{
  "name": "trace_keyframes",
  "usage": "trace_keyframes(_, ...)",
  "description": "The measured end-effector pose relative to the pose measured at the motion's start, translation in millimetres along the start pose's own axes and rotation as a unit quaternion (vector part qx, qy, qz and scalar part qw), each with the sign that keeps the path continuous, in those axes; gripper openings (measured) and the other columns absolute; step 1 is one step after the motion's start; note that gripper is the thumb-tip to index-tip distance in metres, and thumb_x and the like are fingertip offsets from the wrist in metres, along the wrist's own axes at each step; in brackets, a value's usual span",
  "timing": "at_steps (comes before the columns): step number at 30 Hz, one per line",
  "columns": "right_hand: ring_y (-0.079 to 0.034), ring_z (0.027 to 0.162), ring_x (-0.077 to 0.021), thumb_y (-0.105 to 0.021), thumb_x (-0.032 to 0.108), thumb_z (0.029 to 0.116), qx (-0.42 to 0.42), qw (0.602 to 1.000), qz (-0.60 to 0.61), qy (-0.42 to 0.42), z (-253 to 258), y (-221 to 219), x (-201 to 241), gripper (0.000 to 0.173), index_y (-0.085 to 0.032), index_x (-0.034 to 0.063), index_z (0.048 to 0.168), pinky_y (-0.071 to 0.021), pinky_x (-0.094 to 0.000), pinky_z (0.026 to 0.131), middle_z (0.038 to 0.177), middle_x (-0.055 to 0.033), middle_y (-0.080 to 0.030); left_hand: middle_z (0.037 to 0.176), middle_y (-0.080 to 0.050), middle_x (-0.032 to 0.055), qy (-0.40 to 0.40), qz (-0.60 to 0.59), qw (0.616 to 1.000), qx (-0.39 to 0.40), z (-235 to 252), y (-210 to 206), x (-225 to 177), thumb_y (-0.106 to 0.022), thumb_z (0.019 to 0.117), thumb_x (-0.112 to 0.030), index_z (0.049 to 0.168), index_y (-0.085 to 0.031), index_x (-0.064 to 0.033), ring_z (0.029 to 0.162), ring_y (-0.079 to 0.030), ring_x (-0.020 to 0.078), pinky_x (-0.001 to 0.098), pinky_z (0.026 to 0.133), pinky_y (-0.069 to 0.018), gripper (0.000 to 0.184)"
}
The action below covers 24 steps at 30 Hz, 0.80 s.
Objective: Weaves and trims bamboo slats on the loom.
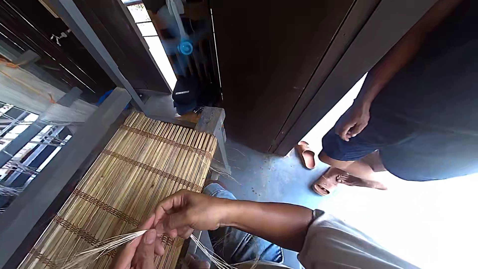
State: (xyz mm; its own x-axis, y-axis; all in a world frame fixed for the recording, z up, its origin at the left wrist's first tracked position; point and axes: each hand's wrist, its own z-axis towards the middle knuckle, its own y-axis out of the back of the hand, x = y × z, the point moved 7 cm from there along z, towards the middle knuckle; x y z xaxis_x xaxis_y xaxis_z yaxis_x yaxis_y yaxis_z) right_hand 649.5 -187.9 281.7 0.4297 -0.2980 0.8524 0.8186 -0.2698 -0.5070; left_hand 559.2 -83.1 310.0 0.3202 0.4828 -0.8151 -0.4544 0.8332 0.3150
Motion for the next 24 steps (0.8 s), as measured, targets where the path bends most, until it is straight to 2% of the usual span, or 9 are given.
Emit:
trace_keyframes(2, -0.042, 0.048, -0.0013, -0.053, 0.005, 0.1044, 0.001, 0.999, 0.032, -0.009, -2.7, 3.5, -3.5, 0.01, -0.063, 0.0031, 0.101, -0.0343, -0.0162, 0.044, 0.069, 0.0026, -0.055, 0.095, -0.075, -0.0076, 0.005, -0.039, 0.999, 0.009, 2.8, -4.3, 2.7, -0.059, 0.1054, -0.016, 0.115, -0.075, -0.0131, 0.065, -0.065, 0.002, 0.0176, 0.055, -0.0556, 0.019)
trace_keyframes(4, -0.041, 0.047, -0.0013, -0.053, 0.005, 0.1043, -0.002, 0.998, 0.057, -0.02, -6.0, 8.5, -7.0, 0.01, -0.061, 0.0039, 0.099, -0.034, -0.016, 0.043, 0.067, 0.0029, -0.053, 0.099, -0.075, -0.0054, 0.003, -0.063, 0.998, 0.024, 5.5, -9.4, 5.7, -0.061, 0.1047, -0.017, 0.112, -0.075, -0.0139, 0.065, -0.066, 0.0031, 0.0175, 0.055, -0.0555, 0.016)
trace_keyframes(8, -0.041, 0.046, -0.0009, -0.055, 0.006, 0.1034, -0.027, 0.997, 0.062, -0.04, -14.9, 22.9, -12.5, 0.009, -0.062, 0.0048, 0.098, -0.0344, -0.0154, 0.042, 0.066, 0.0035, -0.054, 0.092, -0.075, -0.0048, 0.001, -0.041, 0.998, 0.058, 10.8, -18.7, 8.5, -0.062, 0.1041, -0.018, 0.107, -0.075, -0.0139, 0.062, -0.065, 0.0043, 0.0185, 0.054, -0.0556, 0.014)
trace_keyframes(12, -0.044, 0.049, -0.0006, -0.058, 0.008, 0.103, -0.065, 0.997, 0.007, -0.031, -25.6, 37.5, -6.6, 0.008, -0.064, 0.004, 0.099, -0.0359, -0.0158, 0.044, 0.069, 0.0036, -0.056, 0.083, -0.073, -0.0062, 0.016, -0.016, 0.996, 0.081, 14.6, -28.5, 15.4, -0.062, 0.1042, -0.021, 0.103, -0.074, -0.0137, 0.059, -0.064, 0.0034, 0.018, 0.053, -0.0557, 0.014)
trace_keyframes(19, -0.05, 0.057, -0.0012, -0.059, 0.008, 0.1033, -0.103, 0.981, -0.161, 0.038, -45.9, 64.0, 24.0, 0.01, -0.065, 0.001, 0.101, -0.0403, -0.0167, 0.05, 0.073, 0.0017, -0.059, 0.082, -0.072, -0.0052, 0.012, 0.003, 0.991, 0.13, 43.2, -64.8, 18.9, -0.061, 0.1045, -0.025, 0.099, -0.07, -0.0108, 0.062, -0.065, 0.0042, 0.0177, 0.056, -0.0568, 0.018)
trace_keyframes(21, -0.058, 0.064, -0.0044, -0.06, 0.008, 0.103, -0.098, 0.969, -0.221, 0.045, -54.6, 78.3, 35.5, 0.012, -0.066, -0.0004, 0.108, -0.0483, -0.0196, 0.056, 0.081, -0.0026, -0.064, 0.081, -0.071, -0.0043, 0.012, 0.011, 0.989, 0.144, 55.6, -78.4, 24.7, -0.06, 0.1044, -0.024, 0.099, -0.069, -0.0088, 0.062, -0.066, 0.0055, 0.0192, 0.056, -0.0578, 0.018)
trace_keyframes(22, -0.064, 0.075, -0.0072, -0.062, 0.009, 0.1023, -0.091, 0.962, -0.252, 0.054, -61.3, 87.6, 43.9, 0.017, -0.067, -0.001, 0.115, -0.0545, -0.0227, 0.066, 0.091, -0.0056, -0.069, 0.081, -0.071, -0.0039, 0.015, 0.014, 0.989, 0.149, 62.4, -84.4, 29.1, -0.059, 0.1044, -0.023, 0.099, -0.069, -0.0078, 0.062, -0.066, 0.0061, 0.0198, 0.056, -0.058, 0.018)
trace_keyframes(23, -0.069, 0.092, -0.0109, -0.063, 0.012, 0.1021, -0.088, 0.953, -0.282, 0.07, -70.2, 99.7, 55.2, 0.024, -0.067, -0.0013, 0.122, -0.0589, -0.0275, 0.082, 0.106, -0.0084, -0.071, 0.08, -0.071, -0.004, 0.018, 0.018, 0.988, 0.152, 69.6, -89.5, 34.2, -0.058, 0.1046, -0.022, 0.099, -0.068, -0.0073, 0.062, -0.066, 0.0061, 0.0198, 0.056, -0.0582, 0.019)
trace_keyframes(24, -0.069, 0.104, -0.0148, -0.062, 0.014, 0.1026, -0.104, 0.942, -0.305, 0.095, -80.6, 115.9, 67.7, 0.029, -0.066, -0.0012, 0.127, -0.0594, -0.032, 0.091, 0.118, -0.0105, -0.07, 0.079, -0.07, -0.0047, 0.023, 0.029, 0.987, 0.153, 76.9, -93.5, 40.0, -0.058, 0.1047, -0.022, 0.099, -0.068, -0.007, 0.062, -0.066, 0.0054, 0.0194, 0.056, -0.0579, 0.019)
